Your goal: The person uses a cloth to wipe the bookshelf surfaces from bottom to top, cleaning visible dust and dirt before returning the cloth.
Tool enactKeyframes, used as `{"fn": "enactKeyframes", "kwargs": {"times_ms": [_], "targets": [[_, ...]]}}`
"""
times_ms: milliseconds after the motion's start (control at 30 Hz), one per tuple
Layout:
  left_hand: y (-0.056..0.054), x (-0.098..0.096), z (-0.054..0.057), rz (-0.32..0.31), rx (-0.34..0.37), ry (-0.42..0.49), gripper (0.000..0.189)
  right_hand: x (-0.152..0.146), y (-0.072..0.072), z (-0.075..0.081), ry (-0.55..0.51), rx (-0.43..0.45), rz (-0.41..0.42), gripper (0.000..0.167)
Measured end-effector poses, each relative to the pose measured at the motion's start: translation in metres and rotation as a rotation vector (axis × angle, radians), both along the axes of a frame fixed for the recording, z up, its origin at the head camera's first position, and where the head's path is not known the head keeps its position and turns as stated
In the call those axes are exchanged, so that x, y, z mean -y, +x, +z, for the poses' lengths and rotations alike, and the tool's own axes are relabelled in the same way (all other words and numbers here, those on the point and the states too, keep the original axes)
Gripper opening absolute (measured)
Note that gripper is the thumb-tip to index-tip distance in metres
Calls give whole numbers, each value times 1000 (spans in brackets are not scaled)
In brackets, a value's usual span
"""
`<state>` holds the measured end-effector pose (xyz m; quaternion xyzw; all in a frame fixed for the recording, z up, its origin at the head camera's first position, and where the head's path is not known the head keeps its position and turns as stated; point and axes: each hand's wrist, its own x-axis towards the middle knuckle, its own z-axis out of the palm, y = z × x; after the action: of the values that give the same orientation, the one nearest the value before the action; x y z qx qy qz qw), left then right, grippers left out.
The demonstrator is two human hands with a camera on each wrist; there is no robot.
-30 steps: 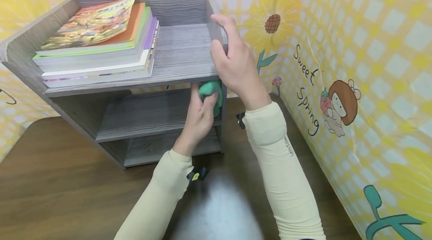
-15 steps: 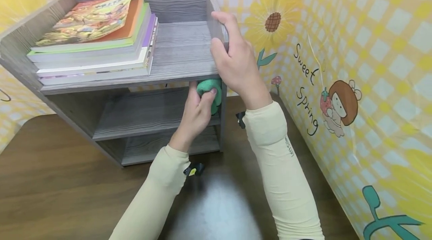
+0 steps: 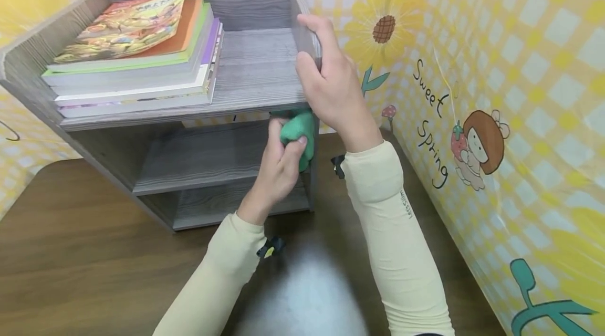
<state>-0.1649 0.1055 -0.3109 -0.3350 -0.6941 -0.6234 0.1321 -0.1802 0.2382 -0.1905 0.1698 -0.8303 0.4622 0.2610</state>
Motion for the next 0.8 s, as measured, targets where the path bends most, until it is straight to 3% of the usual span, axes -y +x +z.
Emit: {"fn": "enactKeyframes", "kwargs": {"times_ms": [133,200,300,433,533,800], "targets": [[-16,1,4,14,52,22,48,2,-1,0,-24,10,20,49],[-17,1,3,13,84,26,49,2,-2,-1,-29,18,24,49],[-6,1,-6,9,104,14,41,2,-1,-2,-28,22,14,48],[14,-2,-17,-8,61,33,29,1,0,-1,-19,17,7,48],[16,-5,-17,6,41,66,26,1,1,0,-18,14,6,49],[-16,-16,-6,99,191,145,32,-1,1,1,-31,24,22,48]]}}
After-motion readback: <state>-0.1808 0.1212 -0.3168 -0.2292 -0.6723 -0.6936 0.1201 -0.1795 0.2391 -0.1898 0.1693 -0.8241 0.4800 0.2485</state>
